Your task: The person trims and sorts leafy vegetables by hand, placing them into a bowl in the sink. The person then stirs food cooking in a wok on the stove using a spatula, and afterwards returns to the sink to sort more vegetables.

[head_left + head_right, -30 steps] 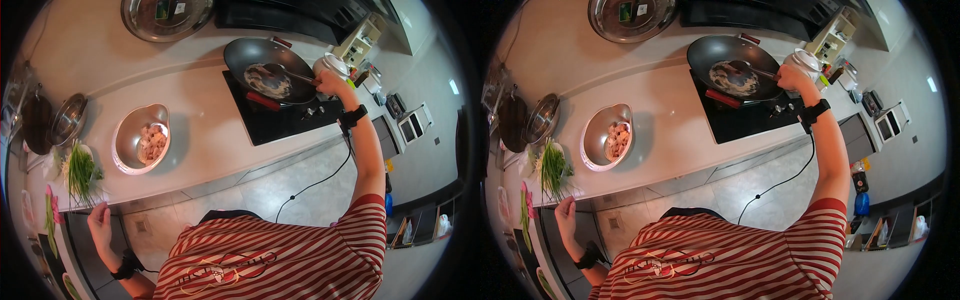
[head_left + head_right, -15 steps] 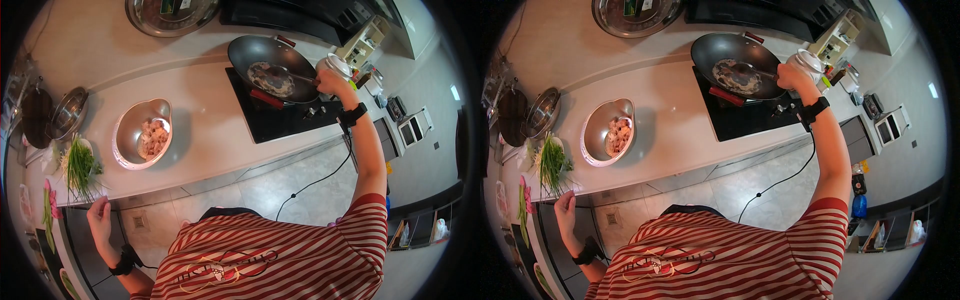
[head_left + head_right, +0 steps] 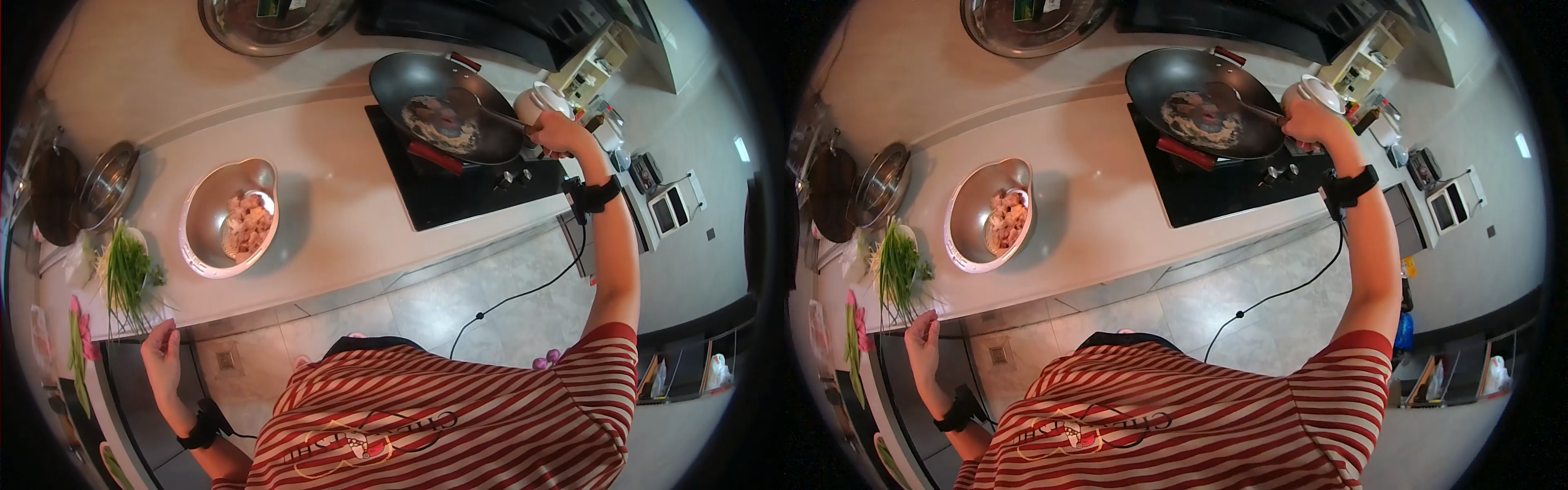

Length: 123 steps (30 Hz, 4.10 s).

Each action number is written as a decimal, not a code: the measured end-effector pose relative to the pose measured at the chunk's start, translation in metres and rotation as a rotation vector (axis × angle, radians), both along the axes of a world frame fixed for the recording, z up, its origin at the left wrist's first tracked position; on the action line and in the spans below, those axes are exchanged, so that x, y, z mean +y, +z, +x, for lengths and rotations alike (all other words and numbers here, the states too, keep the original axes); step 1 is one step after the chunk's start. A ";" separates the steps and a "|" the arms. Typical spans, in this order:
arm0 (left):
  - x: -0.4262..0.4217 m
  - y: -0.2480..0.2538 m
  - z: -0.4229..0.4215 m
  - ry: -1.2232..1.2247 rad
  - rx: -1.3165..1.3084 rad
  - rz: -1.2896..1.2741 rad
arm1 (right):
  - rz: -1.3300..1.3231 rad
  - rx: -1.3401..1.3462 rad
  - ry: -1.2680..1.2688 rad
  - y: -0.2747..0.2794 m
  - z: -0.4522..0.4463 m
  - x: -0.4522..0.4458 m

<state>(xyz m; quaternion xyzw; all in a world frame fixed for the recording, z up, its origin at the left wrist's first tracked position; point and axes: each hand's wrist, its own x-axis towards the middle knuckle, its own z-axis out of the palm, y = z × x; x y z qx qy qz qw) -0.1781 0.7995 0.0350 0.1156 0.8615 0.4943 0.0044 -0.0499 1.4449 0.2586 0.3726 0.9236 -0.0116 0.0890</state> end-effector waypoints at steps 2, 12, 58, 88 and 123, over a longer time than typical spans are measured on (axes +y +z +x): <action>0.002 -0.002 -0.003 -0.005 -0.001 0.007 | -0.109 0.011 0.003 0.004 -0.002 0.009; 0.007 -0.005 -0.006 -0.033 -0.016 0.013 | -0.134 -0.131 0.057 0.004 -0.026 0.008; 0.009 -0.005 -0.002 0.008 0.005 0.020 | 0.532 -0.078 0.251 0.002 -0.004 0.033; 0.012 -0.001 -0.005 -0.013 -0.005 -0.035 | 0.481 0.047 0.189 0.007 0.016 0.024; 0.017 -0.004 0.001 -0.052 0.000 -0.024 | 0.486 0.027 0.179 -0.018 0.025 0.024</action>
